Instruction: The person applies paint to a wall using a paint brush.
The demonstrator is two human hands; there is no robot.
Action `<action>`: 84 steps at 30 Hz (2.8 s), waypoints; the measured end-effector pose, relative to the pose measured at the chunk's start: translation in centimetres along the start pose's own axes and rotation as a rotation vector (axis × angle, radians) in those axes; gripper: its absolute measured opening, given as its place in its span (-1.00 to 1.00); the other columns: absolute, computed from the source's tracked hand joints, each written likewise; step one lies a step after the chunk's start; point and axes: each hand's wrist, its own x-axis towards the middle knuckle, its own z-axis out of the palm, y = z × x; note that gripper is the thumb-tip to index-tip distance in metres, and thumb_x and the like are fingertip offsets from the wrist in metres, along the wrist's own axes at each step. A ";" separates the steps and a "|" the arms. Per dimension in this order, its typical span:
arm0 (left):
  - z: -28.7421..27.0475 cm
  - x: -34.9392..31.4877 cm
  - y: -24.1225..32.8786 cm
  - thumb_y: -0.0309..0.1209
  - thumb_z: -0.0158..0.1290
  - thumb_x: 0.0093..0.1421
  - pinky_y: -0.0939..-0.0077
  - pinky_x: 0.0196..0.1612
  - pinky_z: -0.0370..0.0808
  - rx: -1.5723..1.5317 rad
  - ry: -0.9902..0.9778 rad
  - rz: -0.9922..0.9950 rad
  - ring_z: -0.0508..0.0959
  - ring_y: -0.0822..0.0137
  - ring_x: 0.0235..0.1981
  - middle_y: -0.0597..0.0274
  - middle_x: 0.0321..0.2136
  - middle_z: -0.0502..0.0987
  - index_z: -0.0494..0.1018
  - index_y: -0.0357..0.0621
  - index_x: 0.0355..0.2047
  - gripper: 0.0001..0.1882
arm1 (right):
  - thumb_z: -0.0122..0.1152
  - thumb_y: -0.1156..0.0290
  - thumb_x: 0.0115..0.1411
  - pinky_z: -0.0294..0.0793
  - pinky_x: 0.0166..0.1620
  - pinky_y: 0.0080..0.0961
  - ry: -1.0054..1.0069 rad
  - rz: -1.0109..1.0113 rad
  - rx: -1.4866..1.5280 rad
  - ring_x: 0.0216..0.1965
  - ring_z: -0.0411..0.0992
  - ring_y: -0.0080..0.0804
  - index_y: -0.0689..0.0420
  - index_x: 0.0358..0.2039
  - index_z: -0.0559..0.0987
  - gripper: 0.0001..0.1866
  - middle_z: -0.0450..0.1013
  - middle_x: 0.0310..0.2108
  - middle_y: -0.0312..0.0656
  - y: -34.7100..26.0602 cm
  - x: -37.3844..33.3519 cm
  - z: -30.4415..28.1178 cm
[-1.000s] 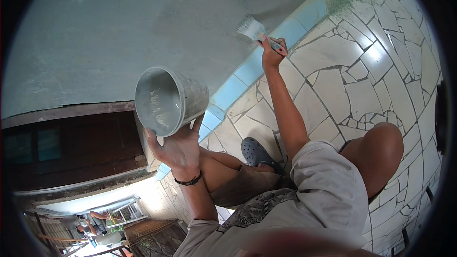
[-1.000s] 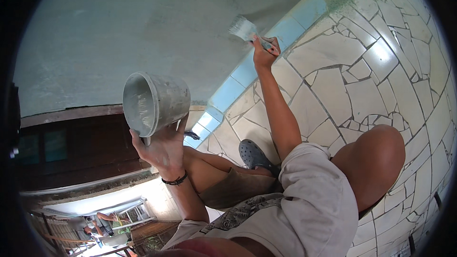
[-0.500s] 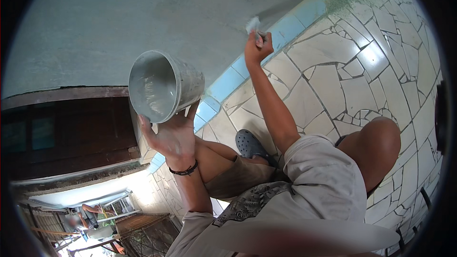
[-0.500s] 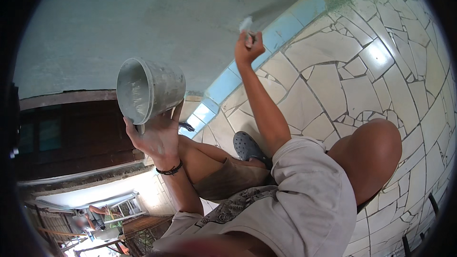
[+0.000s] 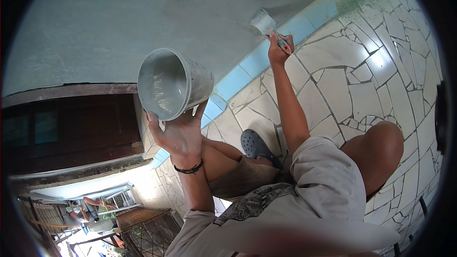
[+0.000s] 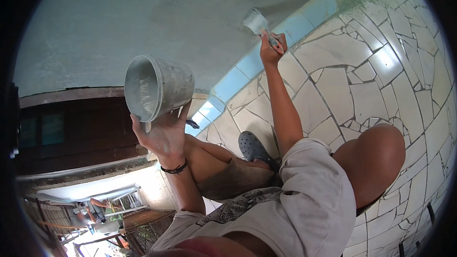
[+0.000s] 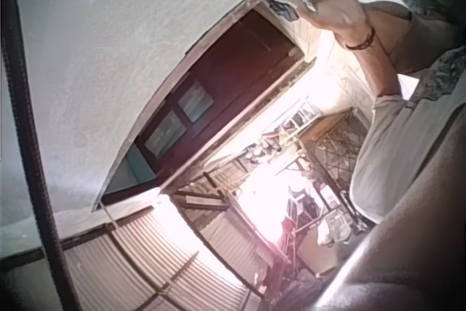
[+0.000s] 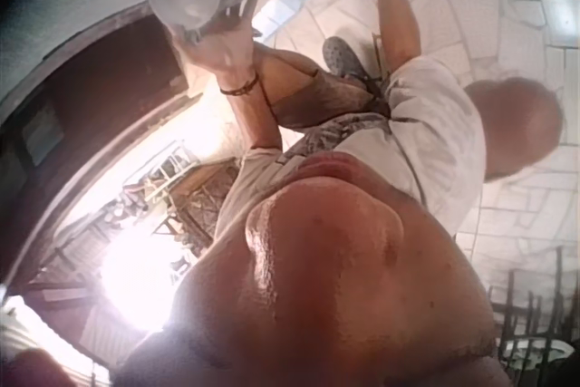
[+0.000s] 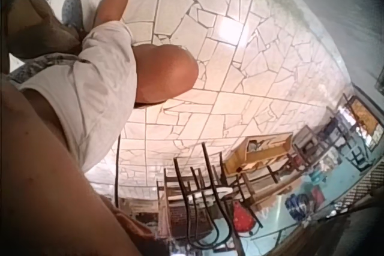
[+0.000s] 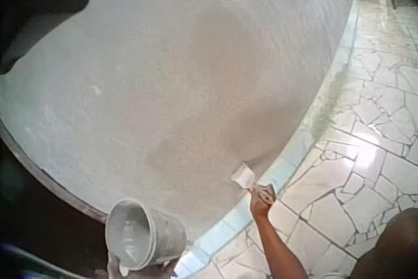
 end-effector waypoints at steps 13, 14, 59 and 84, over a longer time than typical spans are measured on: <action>0.3 -1.0 0.0 0.16 0.05 0.23 -0.43 0.39 0.11 0.036 -0.033 -0.010 0.10 -0.08 0.44 0.11 0.42 0.09 0.02 0.13 0.47 -0.10 | 0.41 0.52 0.12 0.49 -0.42 -0.53 0.140 0.124 -0.004 -0.45 0.44 -0.51 0.24 -0.42 0.46 -0.77 0.49 -0.47 -0.17 -6.0 -0.4 6.0; 0.2 -1.1 0.3 0.16 0.05 0.23 -0.43 0.39 0.11 0.037 -0.027 -0.007 0.10 -0.08 0.44 0.11 0.42 0.09 0.02 0.13 0.47 -0.10 | 0.41 0.51 0.14 0.53 -0.43 -0.57 0.112 0.183 0.200 -0.42 0.45 -0.56 0.25 -0.41 0.46 -0.76 0.48 -0.45 -0.18 -7.9 -0.1 7.3; 0.7 -0.3 -0.2 0.14 0.00 0.27 -0.50 0.39 0.03 -0.040 -0.011 -0.017 0.04 -0.12 0.47 0.08 0.45 0.03 -0.02 0.13 0.48 -0.12 | 0.31 0.68 0.03 0.56 -0.46 -0.32 -0.469 -0.655 -0.480 -0.50 0.55 -0.03 0.20 -0.48 0.49 -0.85 0.55 -0.47 0.01 0.9 -3.7 -3.2; 2.3 0.0 -1.2 0.13 0.01 0.27 -0.48 0.40 0.03 -0.014 -0.055 -0.041 0.05 -0.12 0.46 0.08 0.45 0.04 0.00 0.15 0.48 -0.13 | 0.39 0.52 0.17 0.40 -0.52 -0.59 -0.296 -0.253 0.145 -0.61 0.44 -0.61 0.15 -0.34 0.56 -0.87 0.55 -0.57 -0.24 -12.0 -4.3 12.2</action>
